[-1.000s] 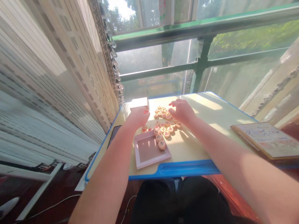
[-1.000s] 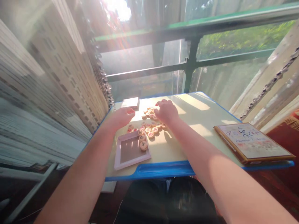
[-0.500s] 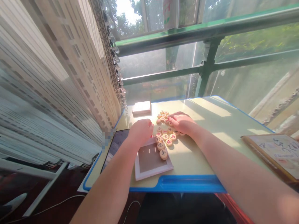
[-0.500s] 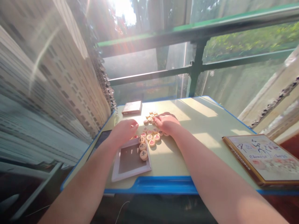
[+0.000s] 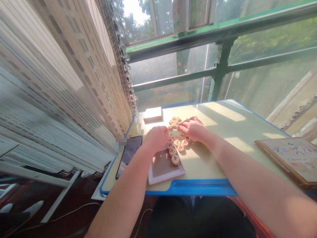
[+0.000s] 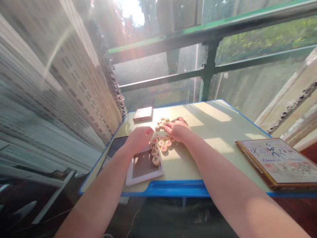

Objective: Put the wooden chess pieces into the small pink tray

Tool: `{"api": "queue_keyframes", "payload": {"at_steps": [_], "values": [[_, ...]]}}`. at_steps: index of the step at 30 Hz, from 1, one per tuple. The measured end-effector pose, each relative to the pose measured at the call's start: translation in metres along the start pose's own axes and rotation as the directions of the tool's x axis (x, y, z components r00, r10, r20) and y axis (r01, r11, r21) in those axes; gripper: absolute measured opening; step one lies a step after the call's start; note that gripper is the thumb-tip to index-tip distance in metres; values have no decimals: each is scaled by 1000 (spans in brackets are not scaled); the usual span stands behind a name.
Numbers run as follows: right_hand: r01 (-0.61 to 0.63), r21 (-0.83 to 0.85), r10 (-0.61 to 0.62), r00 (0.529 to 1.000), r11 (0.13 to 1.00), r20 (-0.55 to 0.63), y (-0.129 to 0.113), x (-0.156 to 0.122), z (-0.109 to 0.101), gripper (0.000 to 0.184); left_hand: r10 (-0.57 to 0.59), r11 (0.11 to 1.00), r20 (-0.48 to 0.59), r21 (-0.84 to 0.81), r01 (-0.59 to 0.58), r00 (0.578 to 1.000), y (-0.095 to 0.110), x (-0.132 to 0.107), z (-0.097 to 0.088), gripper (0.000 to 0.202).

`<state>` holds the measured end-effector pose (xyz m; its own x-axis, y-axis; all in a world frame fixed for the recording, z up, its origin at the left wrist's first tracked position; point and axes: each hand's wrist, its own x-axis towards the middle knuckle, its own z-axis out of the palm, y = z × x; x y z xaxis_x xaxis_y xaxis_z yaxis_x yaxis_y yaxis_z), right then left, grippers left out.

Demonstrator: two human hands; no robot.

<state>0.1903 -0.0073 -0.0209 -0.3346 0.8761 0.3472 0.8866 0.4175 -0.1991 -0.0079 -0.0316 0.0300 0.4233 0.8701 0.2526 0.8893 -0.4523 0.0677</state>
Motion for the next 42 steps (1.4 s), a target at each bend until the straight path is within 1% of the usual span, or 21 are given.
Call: {"api": "queue_keyframes", "payload": {"at_steps": [3,7,10,13,15,17,20,22,24,27,32,34,36,38,39,40,42], "values": [[-57,-101,60,998,993,29,-1,0,0,35,29,1000,9,-10,-29,1000,0,0,2,31],[-52,-157,63,996,986,67,0,0,0,36,44,999,-4,-27,-44,999,-1,0,3,30],[-18,-121,27,997,992,71,4,-1,0,34,59,997,3,-57,-59,998,-1,-1,3,30],[9,-72,-6,1000,997,30,5,-1,1,32,67,995,15,-73,-65,998,-2,-1,4,31],[4,-47,-4,1000,999,6,3,-1,1,32,71,994,11,-83,-70,997,-2,-1,5,30],[-45,-32,44,999,998,-10,-2,-1,1,33,82,992,-1,-93,-82,997,-2,0,6,31],[-139,-12,139,990,990,-15,-10,0,0,44,94,990,-23,-103,-95,995,-3,-1,7,31],[-171,18,171,985,985,-11,-14,1,-2,50,95,989,-35,-113,-99,995,-2,-1,8,31],[-179,63,179,984,982,-4,-16,2,-2,49,100,987,-44,-120,-105,994,-2,-1,9,31],[-148,125,151,988,981,-11,-17,4,0,38,110,984,-60,-134,-117,992,-3,1,10,31],[-11,157,18,999,987,-48,-17,9,7,30,47,986,-82,-157,-60,996,-9,5,11,27],[-17,212,34,996,977,-77,-18,9,7,24,26,985,-71,-171,-38,997,-11,5,12,27],[-65,310,104,988,949,-114,-21,9,4,20,2,981,-49,-193,-11,999,-12,6,13,27],[-110,453,197,969,885,-149,-25,7,-2,20,-34,976,-36,-218,25,999,-13,6,13,26],[-130,540,255,953,832,-164,-28,6,-6,21,-54,972,-36,-229,44,998,-14,6,13,26],[-146,633,320,932,760,-169,-30,5,-10,21,-74,969,-40,-240,62,996,-14,6,12,25],[-178,785,442,887,593,-132,-33,2,-17,21,-102,958,-57,-273,83,993,-13,5,11,24]]}}
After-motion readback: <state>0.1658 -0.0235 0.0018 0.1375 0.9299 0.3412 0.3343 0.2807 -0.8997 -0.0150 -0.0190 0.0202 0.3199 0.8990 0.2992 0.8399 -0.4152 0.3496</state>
